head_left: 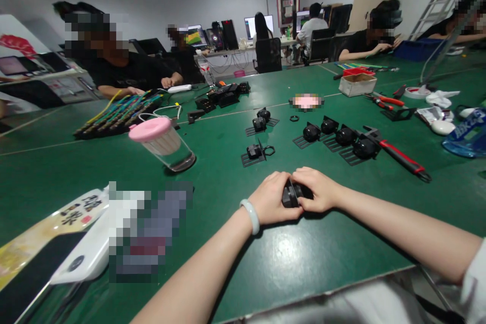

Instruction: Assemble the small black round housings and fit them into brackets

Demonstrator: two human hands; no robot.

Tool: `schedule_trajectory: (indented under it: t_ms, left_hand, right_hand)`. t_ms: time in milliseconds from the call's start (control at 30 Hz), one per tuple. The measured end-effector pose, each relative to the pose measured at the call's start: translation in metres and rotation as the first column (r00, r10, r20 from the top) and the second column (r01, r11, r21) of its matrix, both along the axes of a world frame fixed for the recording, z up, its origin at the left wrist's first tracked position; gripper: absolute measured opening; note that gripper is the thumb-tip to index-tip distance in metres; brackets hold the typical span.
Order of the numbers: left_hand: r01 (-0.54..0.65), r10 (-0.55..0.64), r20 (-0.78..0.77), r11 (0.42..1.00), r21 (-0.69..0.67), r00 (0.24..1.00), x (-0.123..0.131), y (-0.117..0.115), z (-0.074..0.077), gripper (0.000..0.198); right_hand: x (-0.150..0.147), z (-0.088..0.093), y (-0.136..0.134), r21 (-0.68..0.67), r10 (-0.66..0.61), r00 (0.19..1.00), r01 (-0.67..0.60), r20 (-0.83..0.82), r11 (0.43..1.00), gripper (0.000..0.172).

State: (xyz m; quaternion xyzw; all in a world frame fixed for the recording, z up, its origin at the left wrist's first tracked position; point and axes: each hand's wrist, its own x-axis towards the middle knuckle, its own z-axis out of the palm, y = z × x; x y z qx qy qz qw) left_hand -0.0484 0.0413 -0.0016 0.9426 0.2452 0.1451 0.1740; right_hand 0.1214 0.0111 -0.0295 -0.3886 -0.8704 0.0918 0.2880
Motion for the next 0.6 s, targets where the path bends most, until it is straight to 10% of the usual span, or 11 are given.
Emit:
schedule_trajectory:
  t_ms: [600]
  left_hand:
    - [-0.025,0.025,0.006,1.000,-0.008,1.000,0.001,0.001,0.001,0.046]
  right_hand:
    - [0.014,0.007,-0.001,-0.064,0.062,0.998,-0.063,-0.026,0.996,0.037]
